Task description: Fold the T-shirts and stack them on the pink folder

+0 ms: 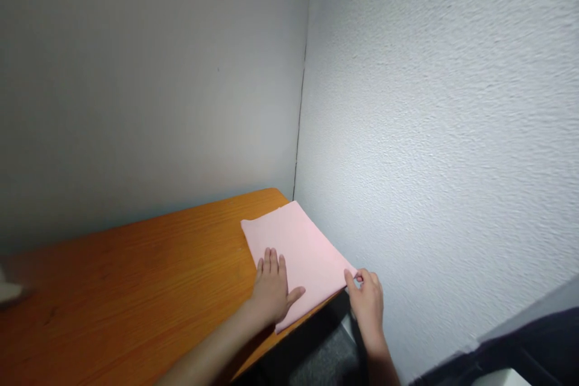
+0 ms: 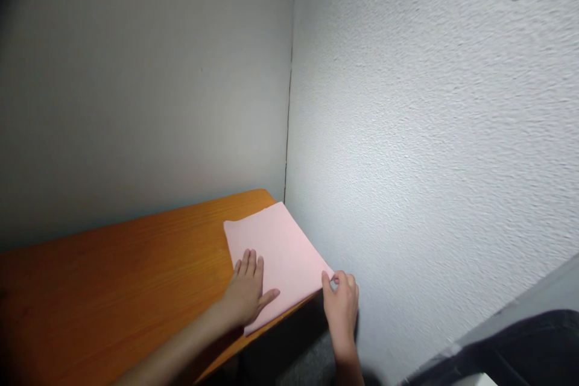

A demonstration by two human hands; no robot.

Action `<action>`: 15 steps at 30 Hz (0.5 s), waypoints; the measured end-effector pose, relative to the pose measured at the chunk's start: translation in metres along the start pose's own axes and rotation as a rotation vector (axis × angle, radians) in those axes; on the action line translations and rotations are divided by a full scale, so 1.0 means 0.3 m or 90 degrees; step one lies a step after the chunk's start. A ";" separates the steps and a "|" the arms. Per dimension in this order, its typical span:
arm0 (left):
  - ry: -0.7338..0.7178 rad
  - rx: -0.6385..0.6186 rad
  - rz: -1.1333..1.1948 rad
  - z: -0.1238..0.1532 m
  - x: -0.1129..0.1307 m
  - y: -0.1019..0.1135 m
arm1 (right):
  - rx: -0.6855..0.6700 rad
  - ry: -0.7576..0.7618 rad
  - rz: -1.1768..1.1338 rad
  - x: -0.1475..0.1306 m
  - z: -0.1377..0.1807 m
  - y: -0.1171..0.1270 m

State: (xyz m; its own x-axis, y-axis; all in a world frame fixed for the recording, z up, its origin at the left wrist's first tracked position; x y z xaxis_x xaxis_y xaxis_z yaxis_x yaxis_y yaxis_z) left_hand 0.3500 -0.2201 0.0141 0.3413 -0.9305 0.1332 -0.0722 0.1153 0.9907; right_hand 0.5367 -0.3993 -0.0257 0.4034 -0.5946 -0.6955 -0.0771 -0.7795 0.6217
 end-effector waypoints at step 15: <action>-0.073 0.111 0.013 0.096 0.129 -0.012 | -0.103 0.227 0.177 -0.217 0.134 -0.046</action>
State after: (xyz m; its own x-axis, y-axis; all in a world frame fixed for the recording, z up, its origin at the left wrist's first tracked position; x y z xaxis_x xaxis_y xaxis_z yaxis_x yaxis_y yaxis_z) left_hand 0.3364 -0.2667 0.0148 0.2302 -0.9630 0.1399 -0.2429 0.0823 0.9665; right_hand 0.4750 -0.3578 -0.0036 0.6778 -0.6491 -0.3454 -0.0952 -0.5432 0.8342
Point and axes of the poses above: each hand's wrist, its own z-axis away from the middle knuckle, its own y-axis out of the back of the hand, x = y × z, the point moved 3 cm from there along -z, towards the middle knuckle, and after that the axes turned 12 degrees about -y, right-handed, at the moved point
